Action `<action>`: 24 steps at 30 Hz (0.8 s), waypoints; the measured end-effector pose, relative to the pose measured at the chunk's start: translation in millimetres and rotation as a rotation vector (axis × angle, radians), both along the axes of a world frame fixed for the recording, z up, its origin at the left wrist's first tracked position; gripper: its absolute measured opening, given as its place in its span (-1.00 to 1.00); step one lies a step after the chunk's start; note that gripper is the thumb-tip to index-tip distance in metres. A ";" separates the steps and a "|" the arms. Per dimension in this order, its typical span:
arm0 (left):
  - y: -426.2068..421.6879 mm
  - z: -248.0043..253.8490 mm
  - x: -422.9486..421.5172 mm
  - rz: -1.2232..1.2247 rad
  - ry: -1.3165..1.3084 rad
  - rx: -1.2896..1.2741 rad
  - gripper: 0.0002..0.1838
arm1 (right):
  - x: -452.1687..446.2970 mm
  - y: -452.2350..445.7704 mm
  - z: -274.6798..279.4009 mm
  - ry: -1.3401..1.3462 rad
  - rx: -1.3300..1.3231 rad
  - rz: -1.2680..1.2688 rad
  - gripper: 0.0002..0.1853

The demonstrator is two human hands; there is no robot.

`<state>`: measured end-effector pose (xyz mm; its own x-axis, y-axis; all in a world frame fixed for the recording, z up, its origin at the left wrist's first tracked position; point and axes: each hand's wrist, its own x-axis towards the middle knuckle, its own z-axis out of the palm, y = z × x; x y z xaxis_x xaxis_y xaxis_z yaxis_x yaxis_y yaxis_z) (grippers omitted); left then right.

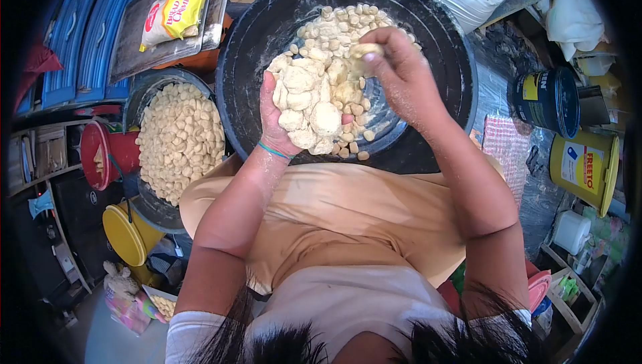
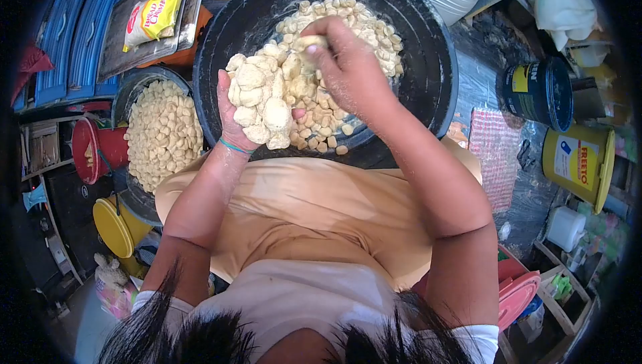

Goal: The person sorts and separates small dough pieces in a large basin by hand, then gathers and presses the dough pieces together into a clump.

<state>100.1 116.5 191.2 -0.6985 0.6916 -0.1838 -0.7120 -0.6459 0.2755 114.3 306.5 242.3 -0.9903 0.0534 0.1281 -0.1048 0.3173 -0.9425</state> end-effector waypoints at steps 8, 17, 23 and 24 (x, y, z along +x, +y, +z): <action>-2.4 -7.1 -6.0 0.125 -0.319 0.292 -0.02 | 7.2 -1.5 18.0 -0.424 -0.536 0.348 -0.80; -12.9 -8.4 -4.0 -0.042 0.013 0.123 0.03 | -8.0 22.3 2.8 -0.084 0.181 0.245 -0.55; -12.5 -9.9 -0.1 -0.030 -0.051 0.191 0.03 | -8.4 8.7 0.9 -0.349 -0.023 0.241 -0.48; -13.3 -7.8 -0.6 0.009 -0.070 0.151 0.03 | -11.6 11.7 -0.3 -0.318 -0.050 0.230 -0.52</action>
<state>99.5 103.3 183.4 -0.6938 0.7089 -0.1271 -0.7202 -0.6824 0.1248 102.7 318.2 242.0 -0.9669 -0.1764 -0.1842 0.1320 0.2721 -0.9532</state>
